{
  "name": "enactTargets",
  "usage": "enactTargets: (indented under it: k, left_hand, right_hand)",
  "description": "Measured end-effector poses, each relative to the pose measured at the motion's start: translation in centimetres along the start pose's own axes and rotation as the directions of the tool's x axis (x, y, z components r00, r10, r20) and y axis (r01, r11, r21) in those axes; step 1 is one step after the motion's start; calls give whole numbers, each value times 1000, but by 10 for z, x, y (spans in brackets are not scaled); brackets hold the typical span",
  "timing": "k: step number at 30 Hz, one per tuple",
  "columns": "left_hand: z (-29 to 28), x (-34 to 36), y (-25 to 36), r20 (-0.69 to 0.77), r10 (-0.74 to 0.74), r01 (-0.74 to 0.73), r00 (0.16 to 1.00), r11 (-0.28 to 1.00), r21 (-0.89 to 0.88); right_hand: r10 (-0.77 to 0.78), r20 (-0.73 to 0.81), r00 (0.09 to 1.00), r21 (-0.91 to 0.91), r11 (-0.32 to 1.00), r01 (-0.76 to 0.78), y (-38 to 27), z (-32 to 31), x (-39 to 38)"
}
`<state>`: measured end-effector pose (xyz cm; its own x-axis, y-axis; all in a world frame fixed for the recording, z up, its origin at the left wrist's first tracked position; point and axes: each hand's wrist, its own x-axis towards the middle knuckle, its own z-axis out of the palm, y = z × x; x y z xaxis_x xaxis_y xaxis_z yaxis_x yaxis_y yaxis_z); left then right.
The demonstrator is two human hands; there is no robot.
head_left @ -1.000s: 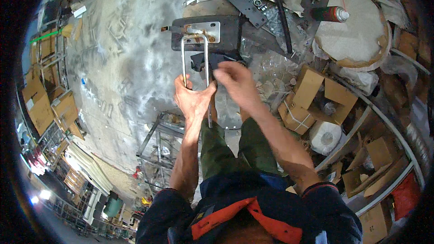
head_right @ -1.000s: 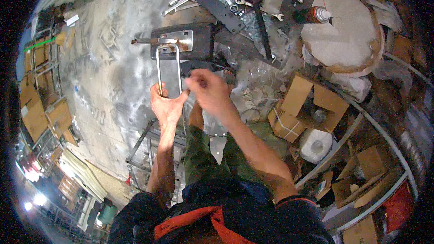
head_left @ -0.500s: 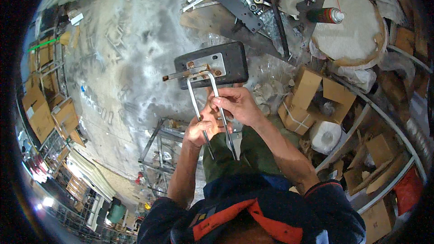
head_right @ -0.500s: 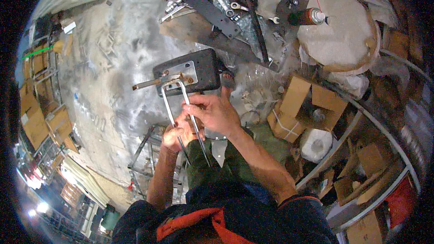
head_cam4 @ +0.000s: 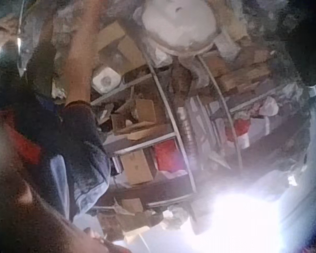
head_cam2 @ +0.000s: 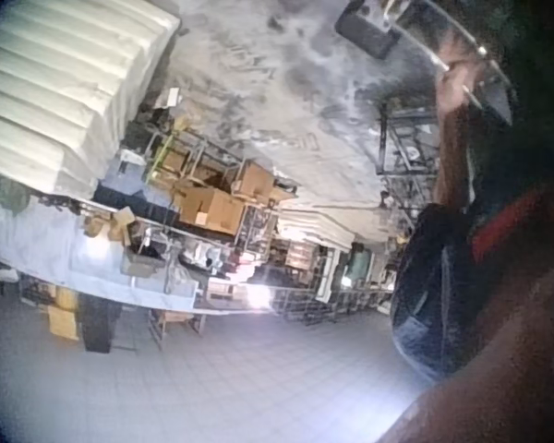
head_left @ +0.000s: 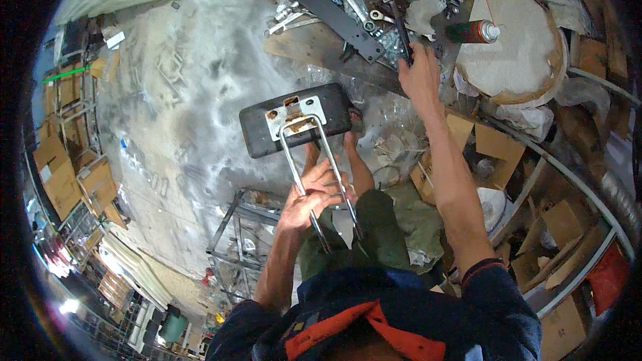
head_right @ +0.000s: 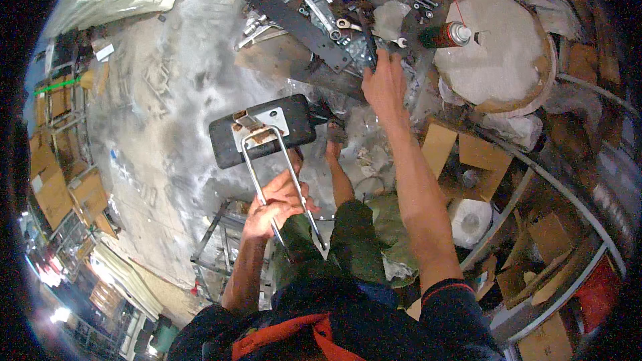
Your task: The person repeatedly strikes a metal hardware component with a hammer and applies spray lubricant to the same area. The person holds the component with one hand while hammering and spraying with the other, repeating the cycle throughout the clip.
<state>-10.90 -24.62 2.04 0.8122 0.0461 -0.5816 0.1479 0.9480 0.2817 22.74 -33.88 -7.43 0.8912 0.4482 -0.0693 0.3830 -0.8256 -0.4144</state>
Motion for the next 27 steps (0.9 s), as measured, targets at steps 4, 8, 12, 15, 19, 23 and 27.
enactTargets:
  k: [4, 8, 12, 15, 19, 23, 27]
  left_hand:
    - [-11, 0, 17, -5, 20, -20, 1000, 998, -51]
    - [-10, 12, 36, 50, 64, -64, 997, 998, -17]
    - [-26, 30, 51, 156, 82, -93, 984, 993, 66]
    - [-28, 44, 62, 210, 83, -101, 974, 992, 76]
    - [-33, 57, 81, 247, 75, -102, 966, 990, 98]
    - [-16, 64, 95, 247, 32, -60, 968, 993, 107]
    - [-17, 73, 104, 290, 16, -56, 957, 990, 128]
  right_hand:
    - [19, 21, 1000, -197, 980, -15, 2, 11, 11]
    - [38, -73, 997, -144, 988, -48, 12, 16, 20]
    - [45, -138, 989, 71, 997, -36, 5, 2, 22]
    - [107, -82, 991, 358, 931, -70, -22, -20, -3]
    - [140, 143, 980, 697, 689, -200, -88, -60, -76]
    - [16, 62, 998, 528, 848, -46, -110, -67, -124]
    - [12, -71, 997, 533, 846, 28, -131, -80, -132]
